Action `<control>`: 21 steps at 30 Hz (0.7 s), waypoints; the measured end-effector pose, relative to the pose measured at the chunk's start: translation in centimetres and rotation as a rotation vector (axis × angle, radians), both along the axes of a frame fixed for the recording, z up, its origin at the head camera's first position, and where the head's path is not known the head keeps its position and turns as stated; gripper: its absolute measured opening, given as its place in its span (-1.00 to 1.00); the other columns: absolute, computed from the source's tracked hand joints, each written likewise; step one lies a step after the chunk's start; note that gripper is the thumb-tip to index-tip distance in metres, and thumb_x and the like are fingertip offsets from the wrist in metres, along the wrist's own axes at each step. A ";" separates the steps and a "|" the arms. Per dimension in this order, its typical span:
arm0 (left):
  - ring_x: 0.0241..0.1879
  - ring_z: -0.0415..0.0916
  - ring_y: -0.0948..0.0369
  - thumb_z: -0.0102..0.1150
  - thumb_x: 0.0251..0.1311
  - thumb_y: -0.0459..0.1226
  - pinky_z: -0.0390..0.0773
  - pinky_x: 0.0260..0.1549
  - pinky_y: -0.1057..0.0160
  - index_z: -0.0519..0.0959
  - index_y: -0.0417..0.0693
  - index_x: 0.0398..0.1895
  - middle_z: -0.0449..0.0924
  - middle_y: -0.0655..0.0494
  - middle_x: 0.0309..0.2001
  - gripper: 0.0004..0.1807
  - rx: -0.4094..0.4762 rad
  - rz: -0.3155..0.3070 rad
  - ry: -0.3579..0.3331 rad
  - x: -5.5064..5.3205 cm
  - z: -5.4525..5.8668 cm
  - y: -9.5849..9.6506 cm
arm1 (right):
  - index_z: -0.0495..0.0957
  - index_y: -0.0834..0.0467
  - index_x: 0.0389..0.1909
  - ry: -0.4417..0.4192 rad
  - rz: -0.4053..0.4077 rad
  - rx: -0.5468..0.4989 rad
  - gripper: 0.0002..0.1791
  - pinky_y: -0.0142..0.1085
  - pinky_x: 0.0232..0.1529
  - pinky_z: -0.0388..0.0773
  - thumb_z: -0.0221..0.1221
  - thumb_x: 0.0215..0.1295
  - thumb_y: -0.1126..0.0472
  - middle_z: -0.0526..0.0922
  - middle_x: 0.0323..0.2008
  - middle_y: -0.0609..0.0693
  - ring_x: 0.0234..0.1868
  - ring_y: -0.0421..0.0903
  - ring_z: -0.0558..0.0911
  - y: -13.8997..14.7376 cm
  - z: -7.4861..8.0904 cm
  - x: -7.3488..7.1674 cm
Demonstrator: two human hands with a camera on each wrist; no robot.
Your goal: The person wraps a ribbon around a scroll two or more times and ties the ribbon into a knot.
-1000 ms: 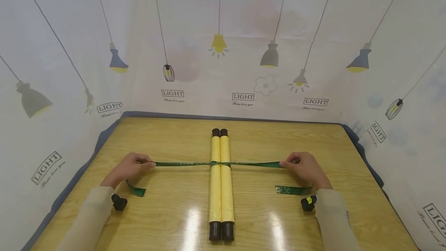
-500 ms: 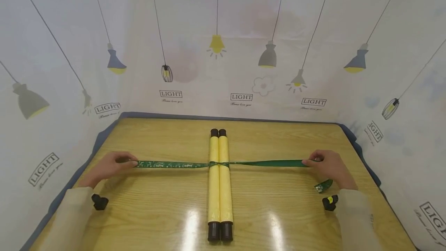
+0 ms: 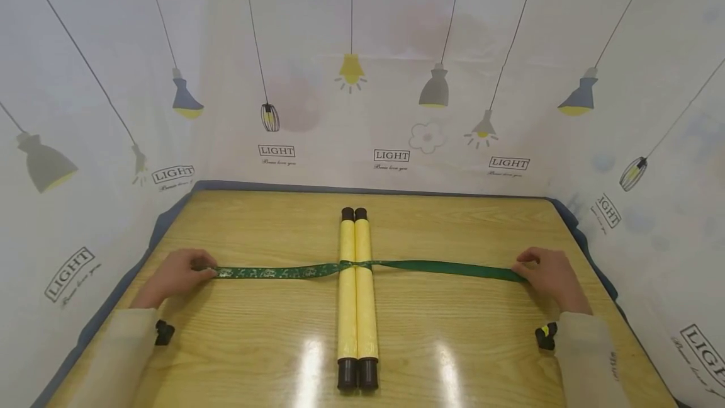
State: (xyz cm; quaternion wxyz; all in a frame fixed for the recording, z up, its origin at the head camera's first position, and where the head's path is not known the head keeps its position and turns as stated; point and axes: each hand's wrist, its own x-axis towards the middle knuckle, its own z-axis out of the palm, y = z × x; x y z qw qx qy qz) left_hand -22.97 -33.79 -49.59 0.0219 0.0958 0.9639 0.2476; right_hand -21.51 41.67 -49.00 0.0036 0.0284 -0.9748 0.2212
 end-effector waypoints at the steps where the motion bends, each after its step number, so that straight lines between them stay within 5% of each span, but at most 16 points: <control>1: 0.01 0.61 -0.19 0.38 0.25 -0.23 0.49 0.13 -0.24 0.71 -0.10 -0.18 0.73 -0.18 -0.09 -0.84 -0.015 0.001 0.018 0.0 0.0 0.3 | 0.63 0.35 0.01 0.003 -0.001 -0.003 -0.54 0.33 0.08 0.46 0.24 0.46 -0.02 0.61 0.08 0.50 0.13 0.51 0.51 0.0 0.0 0.0; 6: -0.01 0.42 -0.20 0.42 0.21 -0.22 0.39 0.02 -0.22 0.68 -0.19 -0.10 0.62 -0.25 -0.09 -0.72 -0.044 0.026 0.103 0.0 0.6 2.1 | 0.58 0.38 0.11 0.035 0.005 -0.015 -0.48 0.34 0.07 0.45 0.22 0.47 -0.02 0.55 0.15 0.53 0.15 0.53 0.48 -0.5 0.1 -0.2; 9: -0.03 0.45 -0.15 0.39 0.25 -0.19 0.47 -0.03 -0.17 0.68 -0.20 -0.13 0.61 -0.23 -0.10 -0.73 -0.014 0.025 0.086 0.1 1.0 3.8 | 0.57 0.38 0.13 0.039 0.006 -0.018 -0.47 0.26 -0.02 0.52 0.21 0.47 -0.04 0.58 0.12 0.49 0.07 0.44 0.55 -1.1 0.5 -0.2; 21: -0.55 0.34 0.21 0.27 0.39 0.01 0.37 -0.52 0.24 0.55 -0.06 -0.46 0.49 0.09 -0.53 -0.61 0.108 -0.048 -0.184 0.7 2.0 13.7 | 0.55 0.41 -0.03 -0.076 -0.062 0.020 -0.39 0.10 -0.18 0.58 0.17 0.47 -0.16 0.67 -0.12 0.39 -0.16 0.25 0.65 -5.2 0.8 0.0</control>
